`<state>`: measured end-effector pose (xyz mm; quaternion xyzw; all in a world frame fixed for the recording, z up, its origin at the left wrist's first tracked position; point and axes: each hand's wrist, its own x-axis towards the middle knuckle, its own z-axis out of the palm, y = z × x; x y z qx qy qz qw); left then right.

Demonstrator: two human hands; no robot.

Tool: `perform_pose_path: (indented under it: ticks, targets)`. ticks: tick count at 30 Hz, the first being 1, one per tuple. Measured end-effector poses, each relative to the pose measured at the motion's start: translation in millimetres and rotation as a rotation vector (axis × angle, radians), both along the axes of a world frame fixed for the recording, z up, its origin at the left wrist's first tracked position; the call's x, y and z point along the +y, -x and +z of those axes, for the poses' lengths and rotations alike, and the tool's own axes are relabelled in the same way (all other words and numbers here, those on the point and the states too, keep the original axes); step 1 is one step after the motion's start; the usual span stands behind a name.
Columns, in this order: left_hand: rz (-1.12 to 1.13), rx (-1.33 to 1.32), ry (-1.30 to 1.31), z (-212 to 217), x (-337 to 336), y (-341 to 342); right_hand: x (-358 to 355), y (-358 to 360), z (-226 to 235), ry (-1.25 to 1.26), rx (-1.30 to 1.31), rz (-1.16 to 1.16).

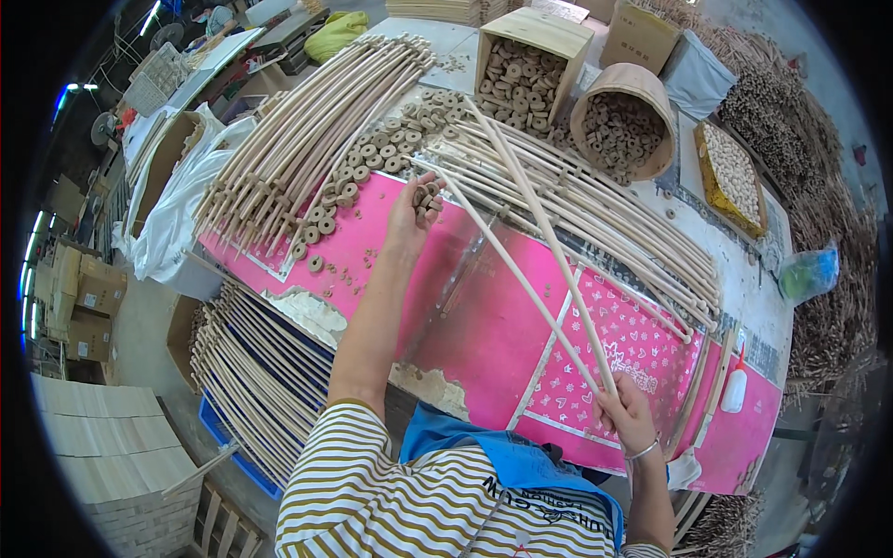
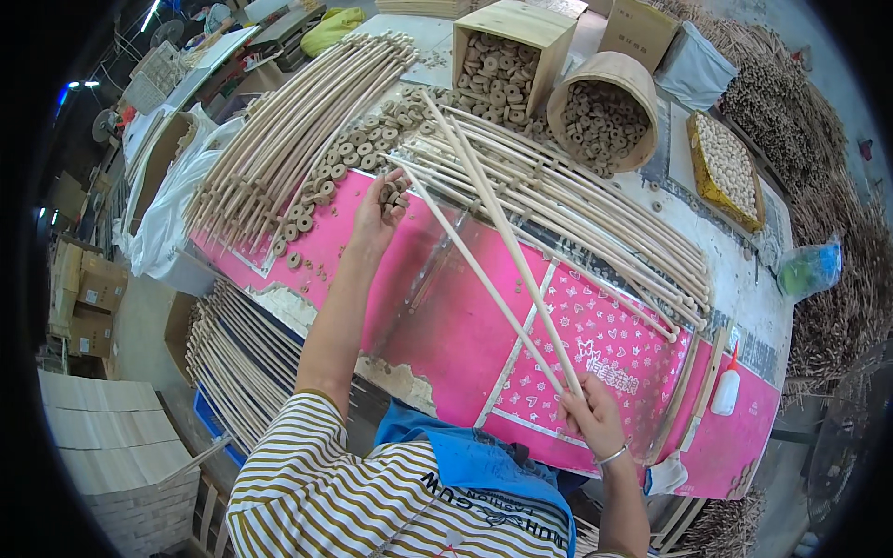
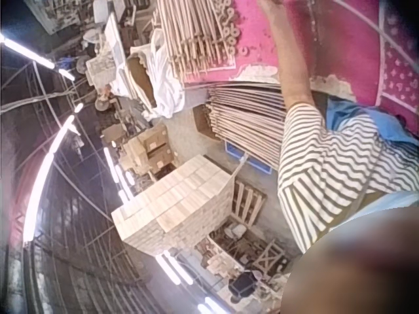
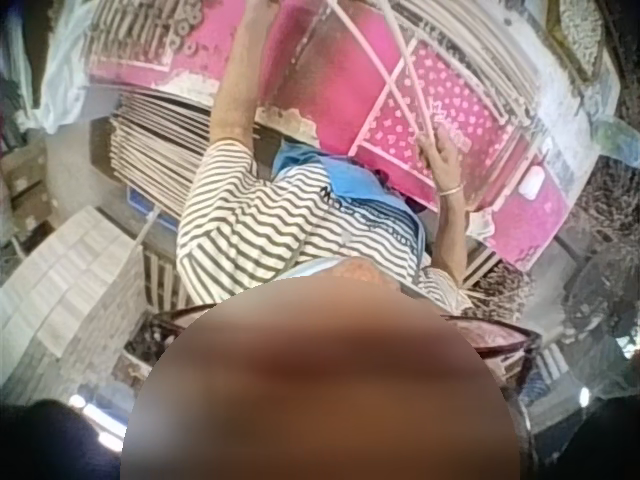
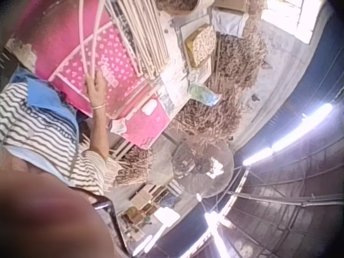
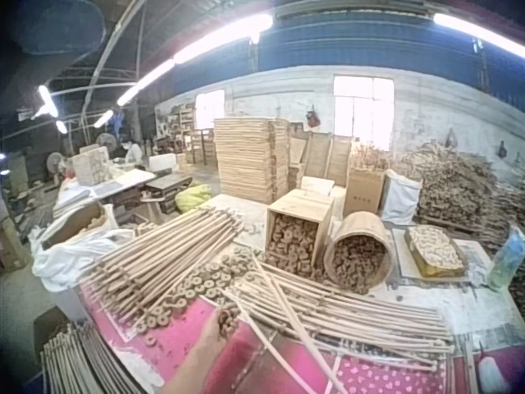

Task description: Assembling wooden items by sliding small wooden rings onto long dowels and applying glue at a workbench.

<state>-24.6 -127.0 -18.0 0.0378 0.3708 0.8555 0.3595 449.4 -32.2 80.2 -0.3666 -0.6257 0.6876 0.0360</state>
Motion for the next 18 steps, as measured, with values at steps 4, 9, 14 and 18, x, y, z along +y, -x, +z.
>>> perform_pose_path:
  ticks: [4,9,14,18]
  targets:
    - [0.084,0.264,0.19,20.4,9.0,-10.8,-5.4,-11.4,-8.6,0.052,0.006,0.001]
    - [0.136,0.447,0.215,18.7,8.9,-17.1,-9.2,-13.0,-9.9,0.063,0.013,0.008]
    - [0.13,0.505,0.202,15.3,11.0,-19.3,-13.1,-14.8,-11.7,0.071,-0.014,0.013]
    - [0.126,0.615,0.272,16.6,11.7,-28.4,-16.2,-11.2,-15.3,0.063,-0.011,-0.01]
